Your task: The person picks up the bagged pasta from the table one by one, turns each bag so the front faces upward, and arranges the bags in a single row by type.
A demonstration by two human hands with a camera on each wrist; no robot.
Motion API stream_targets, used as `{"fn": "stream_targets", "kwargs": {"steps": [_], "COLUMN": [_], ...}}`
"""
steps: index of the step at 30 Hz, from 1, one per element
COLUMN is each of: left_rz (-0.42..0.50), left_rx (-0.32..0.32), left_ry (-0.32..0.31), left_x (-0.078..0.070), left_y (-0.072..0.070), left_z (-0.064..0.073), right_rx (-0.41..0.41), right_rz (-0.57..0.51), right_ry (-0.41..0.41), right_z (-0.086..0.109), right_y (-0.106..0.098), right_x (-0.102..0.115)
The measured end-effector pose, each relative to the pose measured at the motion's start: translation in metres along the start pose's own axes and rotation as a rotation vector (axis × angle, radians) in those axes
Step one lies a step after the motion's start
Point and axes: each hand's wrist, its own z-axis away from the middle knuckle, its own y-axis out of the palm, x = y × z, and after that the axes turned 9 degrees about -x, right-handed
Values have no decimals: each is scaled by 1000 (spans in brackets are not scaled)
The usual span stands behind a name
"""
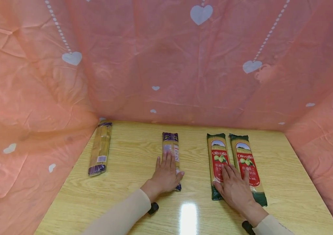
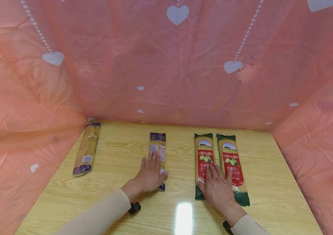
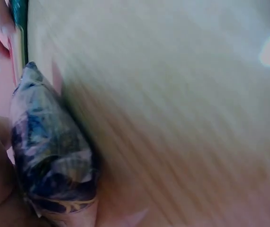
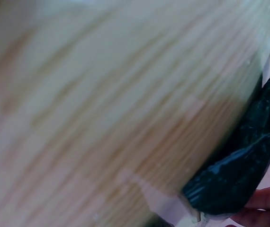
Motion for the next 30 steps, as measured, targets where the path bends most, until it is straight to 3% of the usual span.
{"fn": "stream_targets", "kwargs": {"steps": [8, 14, 17, 20, 23, 27, 30], "left_rz": [14, -48, -111, -179, -220, -271, -333], "left_rx": [91, 191, 199, 115, 4, -80, -102], "left_ry": [60, 123, 179, 262, 325, 333, 311], "left_x": [-26, -31, -28, -20, -12, -2, 4], "left_y": [-2, -16, -27, -36, -41, -41, -39], "left_z": [16, 31, 32, 23, 4, -25, -46], "right_rx": [-4, -3, -34, -91, -187, -308, -366], "right_rz": [-7, -16, -33, -39, -38, -64, -93], "right_ry": [14, 32, 20, -23, -110, -223, -258], "right_z": [3, 5, 7, 10, 15, 22, 25], "right_y": [0, -4, -6, -5, -2, 4, 7], "right_x": [-2, 1, 11, 26, 46, 75, 96]}}
